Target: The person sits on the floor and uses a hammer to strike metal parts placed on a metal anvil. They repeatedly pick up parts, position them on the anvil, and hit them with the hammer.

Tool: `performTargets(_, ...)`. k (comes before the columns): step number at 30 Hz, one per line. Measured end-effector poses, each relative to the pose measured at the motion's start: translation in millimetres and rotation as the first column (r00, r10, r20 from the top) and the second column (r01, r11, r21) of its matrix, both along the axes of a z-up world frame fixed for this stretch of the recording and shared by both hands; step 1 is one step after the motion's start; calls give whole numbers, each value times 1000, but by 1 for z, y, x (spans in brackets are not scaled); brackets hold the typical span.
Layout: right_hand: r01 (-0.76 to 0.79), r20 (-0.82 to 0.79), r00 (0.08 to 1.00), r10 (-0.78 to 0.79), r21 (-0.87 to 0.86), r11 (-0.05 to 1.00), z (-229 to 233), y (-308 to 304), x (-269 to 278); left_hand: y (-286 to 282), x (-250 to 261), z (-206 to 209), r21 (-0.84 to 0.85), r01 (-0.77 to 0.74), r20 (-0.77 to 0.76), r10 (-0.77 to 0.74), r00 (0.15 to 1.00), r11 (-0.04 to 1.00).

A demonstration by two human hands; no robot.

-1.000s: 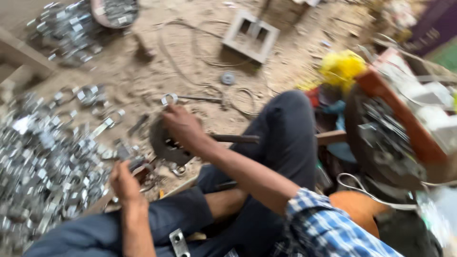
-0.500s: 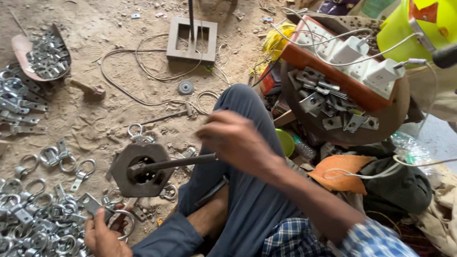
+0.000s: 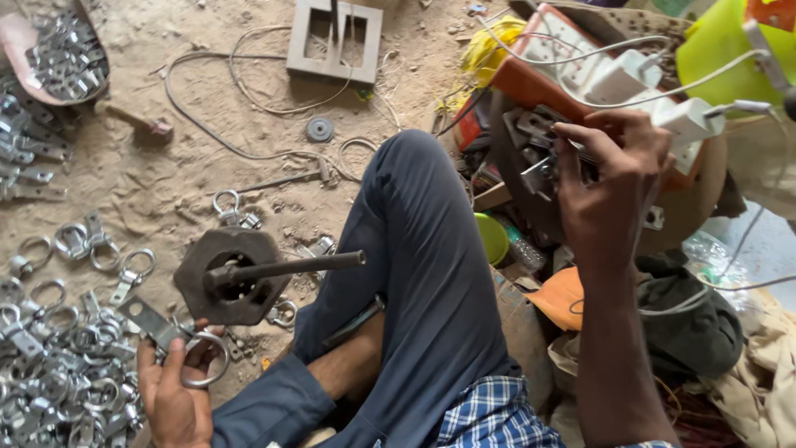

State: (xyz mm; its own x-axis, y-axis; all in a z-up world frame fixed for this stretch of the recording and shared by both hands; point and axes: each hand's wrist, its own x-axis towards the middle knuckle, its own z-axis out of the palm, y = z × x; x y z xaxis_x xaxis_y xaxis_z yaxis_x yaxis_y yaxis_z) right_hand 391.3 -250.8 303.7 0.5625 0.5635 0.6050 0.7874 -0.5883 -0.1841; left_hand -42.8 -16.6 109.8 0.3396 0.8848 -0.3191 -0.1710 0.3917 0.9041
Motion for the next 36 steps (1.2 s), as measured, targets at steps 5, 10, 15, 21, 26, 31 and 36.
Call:
performTargets(5, 2, -87, 996, 2, 46, 999, -2, 5, -21, -1, 9, 16, -99, -59, 44, 63, 997, 993)
performTargets(10, -141, -12, 990, 141, -69, 988, -13, 30, -55, 2, 11, 8, -43, -84, -186, 75, 980, 996)
performTargets(15, -96, 71, 992, 102, -75, 993, 1, 39, -42, 0, 0, -1, 33, -175, -151, 178, 972, 984)
performTargets(21, -158, -13, 987, 158, 6, 987, 28, 15, -25, 0, 6, -15, 88, -239, -138, 249, 959, 967)
performTargets(26, -364, -235, 914, 331, -115, 924, 1, 59, -78, -2, 9, -34, 349, -166, -271, 269, 924, 922)
performTargets(31, -732, -387, 670, 634, -202, 651, -59, 124, -171, -6, 15, -57, 515, -76, -561, 403, 723, 854)
performTargets(36, -774, -403, 622, 671, -444, 451, -142, 183, -189, -20, 17, -53, 658, -12, -581, 517, 629, 753)
